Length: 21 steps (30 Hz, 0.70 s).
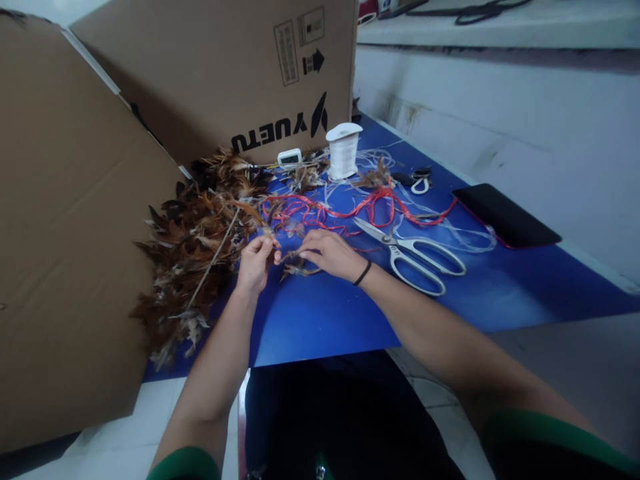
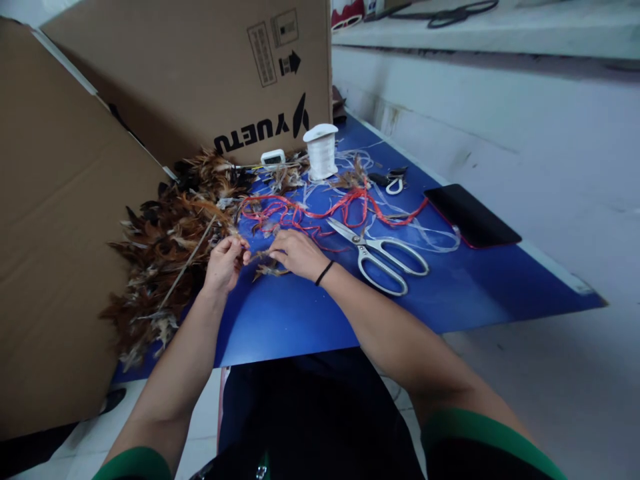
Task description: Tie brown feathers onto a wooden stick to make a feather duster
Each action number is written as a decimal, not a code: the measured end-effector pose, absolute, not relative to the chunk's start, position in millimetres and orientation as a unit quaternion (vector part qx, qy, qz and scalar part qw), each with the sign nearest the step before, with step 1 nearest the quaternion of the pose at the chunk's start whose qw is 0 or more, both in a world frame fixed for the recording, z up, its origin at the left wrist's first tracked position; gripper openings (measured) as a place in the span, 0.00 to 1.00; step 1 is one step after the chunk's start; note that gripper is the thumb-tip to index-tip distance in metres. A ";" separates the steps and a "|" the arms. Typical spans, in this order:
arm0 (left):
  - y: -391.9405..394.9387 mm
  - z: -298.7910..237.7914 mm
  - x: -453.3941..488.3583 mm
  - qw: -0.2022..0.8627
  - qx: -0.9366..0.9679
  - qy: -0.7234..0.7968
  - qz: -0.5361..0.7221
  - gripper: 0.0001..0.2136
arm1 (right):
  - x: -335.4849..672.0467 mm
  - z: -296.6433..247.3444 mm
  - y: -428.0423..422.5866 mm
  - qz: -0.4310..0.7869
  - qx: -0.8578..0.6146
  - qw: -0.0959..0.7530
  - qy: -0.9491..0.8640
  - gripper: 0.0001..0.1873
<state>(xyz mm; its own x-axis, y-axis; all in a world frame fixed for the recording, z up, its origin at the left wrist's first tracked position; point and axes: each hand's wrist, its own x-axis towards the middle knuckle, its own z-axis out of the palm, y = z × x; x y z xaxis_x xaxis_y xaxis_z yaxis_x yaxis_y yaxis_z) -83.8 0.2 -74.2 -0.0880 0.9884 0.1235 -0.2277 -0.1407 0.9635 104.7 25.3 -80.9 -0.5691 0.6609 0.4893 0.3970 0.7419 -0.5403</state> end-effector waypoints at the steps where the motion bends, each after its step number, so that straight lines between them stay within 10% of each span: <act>1: 0.0 -74.1 -83.9 0.504 0.447 0.423 0.605 0.14 | 105.0 -80.7 26.2 0.209 -0.307 0.375 -0.849 0.07; 21: -13.0 -76.9 -70.7 0.611 0.471 0.360 0.524 0.14 | 98.1 -62.2 17.6 0.575 -0.300 0.514 -0.561 0.13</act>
<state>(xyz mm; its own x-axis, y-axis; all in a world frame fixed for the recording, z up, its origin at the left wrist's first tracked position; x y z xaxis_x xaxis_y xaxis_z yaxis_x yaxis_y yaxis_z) -70.7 -13.0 -76.9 0.1922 0.9799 0.0534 -0.3011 0.0071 0.9536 98.1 17.6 -62.2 -0.2914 0.9283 0.2311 -0.2539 0.1579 -0.9543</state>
